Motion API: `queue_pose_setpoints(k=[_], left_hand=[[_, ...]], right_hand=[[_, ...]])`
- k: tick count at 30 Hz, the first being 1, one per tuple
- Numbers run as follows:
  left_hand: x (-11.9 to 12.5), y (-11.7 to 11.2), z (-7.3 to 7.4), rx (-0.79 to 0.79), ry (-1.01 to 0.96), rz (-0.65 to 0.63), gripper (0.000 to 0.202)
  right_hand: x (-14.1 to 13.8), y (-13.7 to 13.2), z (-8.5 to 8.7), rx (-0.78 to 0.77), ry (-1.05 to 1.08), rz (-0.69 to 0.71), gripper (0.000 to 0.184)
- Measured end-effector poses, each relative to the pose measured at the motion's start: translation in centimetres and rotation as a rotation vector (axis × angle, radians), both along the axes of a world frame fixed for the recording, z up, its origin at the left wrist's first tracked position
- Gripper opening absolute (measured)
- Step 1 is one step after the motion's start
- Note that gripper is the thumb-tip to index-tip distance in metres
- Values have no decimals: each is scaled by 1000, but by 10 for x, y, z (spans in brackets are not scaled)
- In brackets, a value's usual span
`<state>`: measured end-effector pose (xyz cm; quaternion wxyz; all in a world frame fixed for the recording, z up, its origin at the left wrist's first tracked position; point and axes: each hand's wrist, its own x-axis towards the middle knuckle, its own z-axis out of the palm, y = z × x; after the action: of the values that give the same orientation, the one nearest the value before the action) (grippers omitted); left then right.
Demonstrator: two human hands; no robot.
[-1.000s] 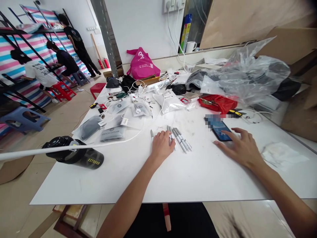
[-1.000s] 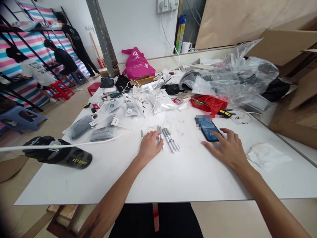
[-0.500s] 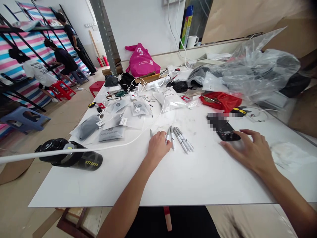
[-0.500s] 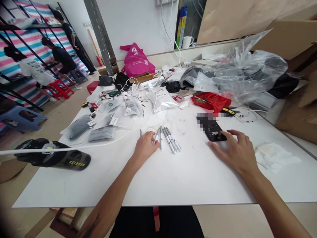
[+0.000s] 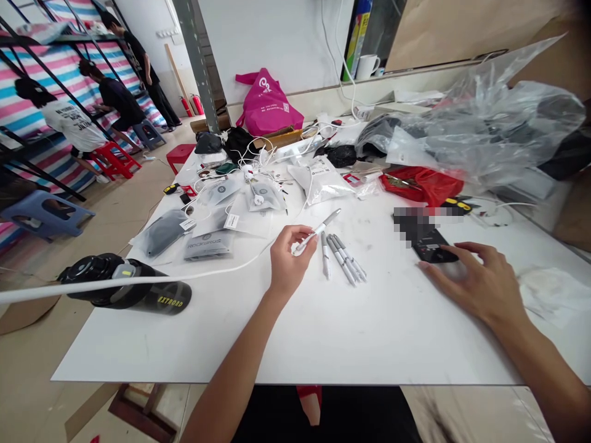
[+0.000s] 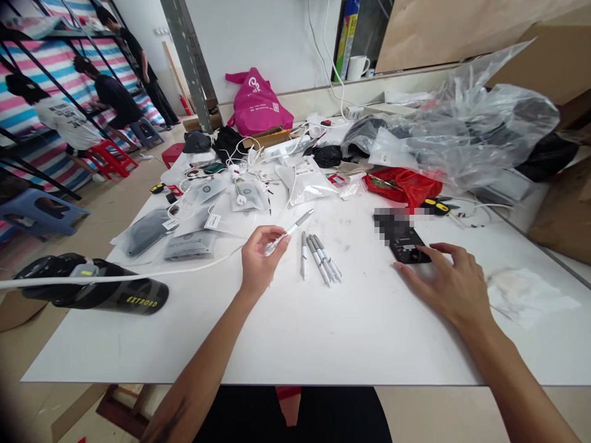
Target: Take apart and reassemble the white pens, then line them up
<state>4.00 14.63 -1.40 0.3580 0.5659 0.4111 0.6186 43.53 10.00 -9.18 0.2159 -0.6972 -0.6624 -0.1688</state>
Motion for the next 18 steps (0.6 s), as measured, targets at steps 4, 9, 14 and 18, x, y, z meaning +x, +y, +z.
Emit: queue_pose_setpoints(k=[4,9,14,18], left_hand=[[-2,4,8,-178,-411,-76,30],[-12,12,12,-340,-781,-235,44],[-17,12,10,-387,-882,-302,46],[-17,12,7,-396,-912,-341,40]], right_hand=[[-1,1,0,-10,32,-10,83],[-3,2,2,-40,47,-7,84],[-6,7,6,-54,32,18,84],[-8,11,7,-119,1,6,84]])
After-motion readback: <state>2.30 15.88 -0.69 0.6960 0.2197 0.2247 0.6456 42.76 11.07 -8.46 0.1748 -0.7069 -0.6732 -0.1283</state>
